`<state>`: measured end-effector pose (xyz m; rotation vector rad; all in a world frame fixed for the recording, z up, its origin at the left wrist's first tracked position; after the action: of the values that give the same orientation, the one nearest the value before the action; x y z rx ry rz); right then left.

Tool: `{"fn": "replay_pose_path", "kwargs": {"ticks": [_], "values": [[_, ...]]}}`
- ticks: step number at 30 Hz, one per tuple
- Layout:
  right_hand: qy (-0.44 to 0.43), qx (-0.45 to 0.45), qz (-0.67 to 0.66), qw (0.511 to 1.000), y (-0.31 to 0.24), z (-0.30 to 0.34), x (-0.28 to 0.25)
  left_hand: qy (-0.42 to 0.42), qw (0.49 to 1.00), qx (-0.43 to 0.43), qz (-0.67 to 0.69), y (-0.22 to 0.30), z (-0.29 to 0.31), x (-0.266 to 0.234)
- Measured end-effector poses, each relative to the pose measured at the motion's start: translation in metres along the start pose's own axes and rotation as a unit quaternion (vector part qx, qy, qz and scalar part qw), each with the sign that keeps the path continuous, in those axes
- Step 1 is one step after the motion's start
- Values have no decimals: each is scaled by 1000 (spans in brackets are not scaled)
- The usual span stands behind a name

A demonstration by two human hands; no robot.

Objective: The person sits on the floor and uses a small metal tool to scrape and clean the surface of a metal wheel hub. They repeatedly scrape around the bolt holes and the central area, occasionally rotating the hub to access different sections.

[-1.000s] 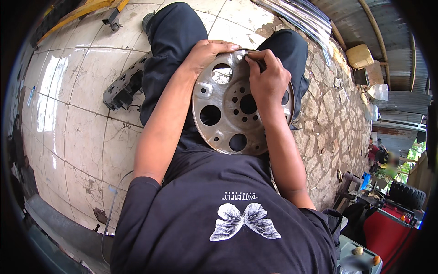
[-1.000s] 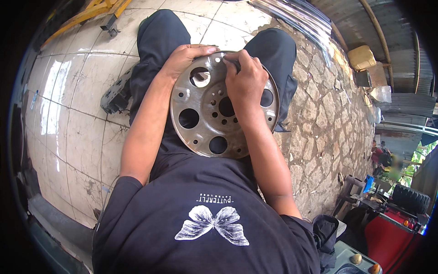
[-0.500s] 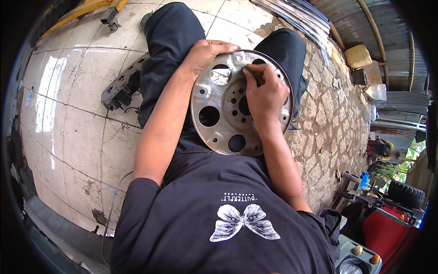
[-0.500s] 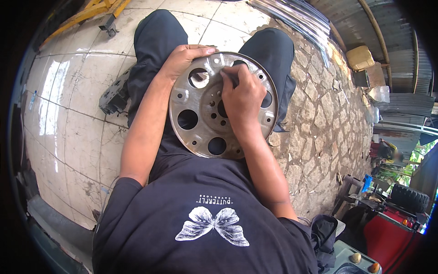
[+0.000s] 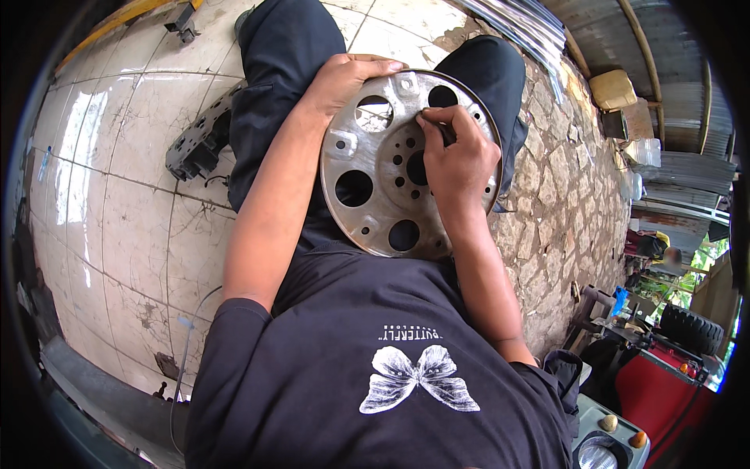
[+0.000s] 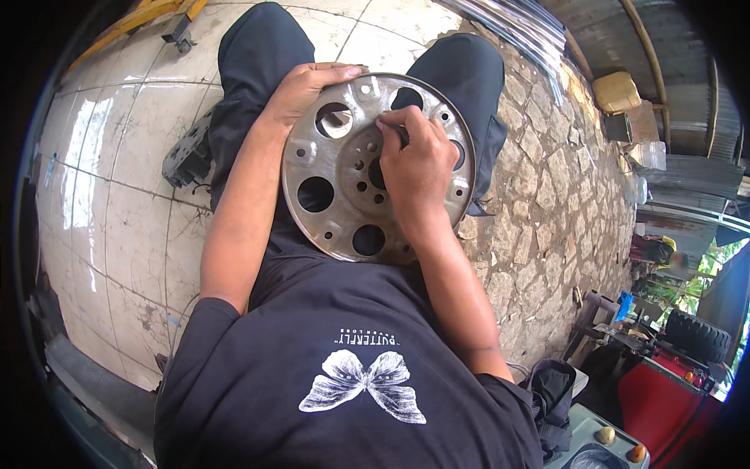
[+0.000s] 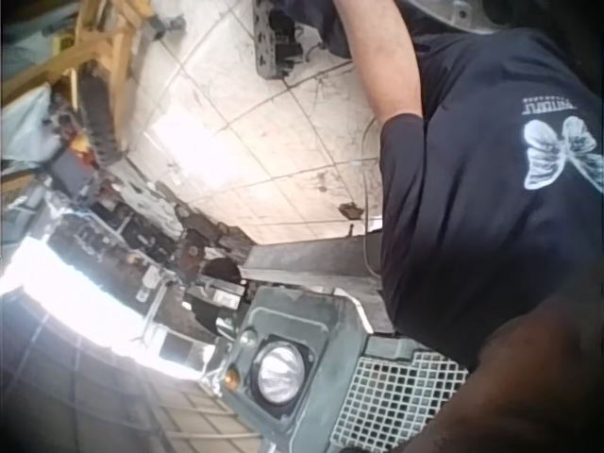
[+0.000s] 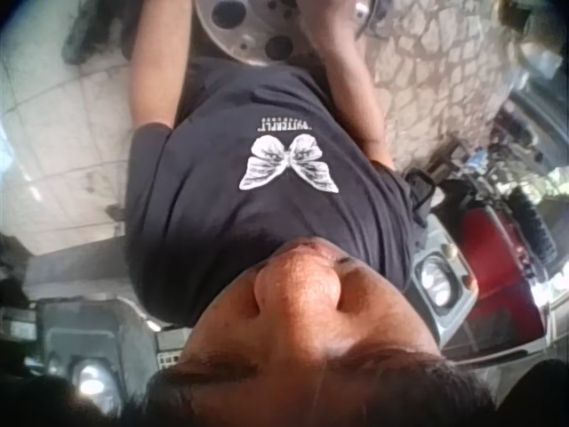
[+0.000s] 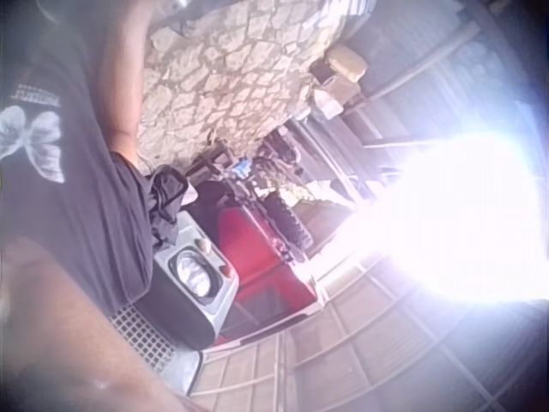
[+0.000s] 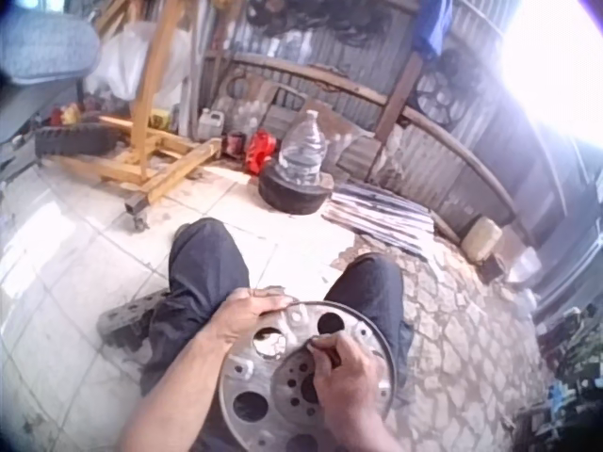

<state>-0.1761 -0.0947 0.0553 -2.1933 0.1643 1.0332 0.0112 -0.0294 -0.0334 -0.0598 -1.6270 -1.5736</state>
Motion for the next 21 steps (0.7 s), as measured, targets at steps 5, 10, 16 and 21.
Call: {"fn": "replay_pose_path", "kwargs": {"ticks": [5,10,16,21], "values": [[64,-70,6,995,-3,-35,16,-16,1000,-9,-6,3,1,1],[19,-38,-10,999,2,11,2,-1,1000,-4,-19,0,0,0],[-8,4,-49,999,4,34,-8,-6,1000,0,-6,2,-1,3],[-27,123,-264,956,23,52,-12,3,999,4,-35,3,-2,3]]}}
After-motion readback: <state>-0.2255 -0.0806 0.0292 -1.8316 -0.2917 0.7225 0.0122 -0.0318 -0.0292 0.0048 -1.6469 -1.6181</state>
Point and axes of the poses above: each hand's wrist, its own z-axis away from the middle knuckle, its own x-axis out of the palm, y = z × x, the point moved 6 cm from there along -z, towards the middle knuckle, and after that the axes turned 4 degrees about x, right-handed, at the moved point
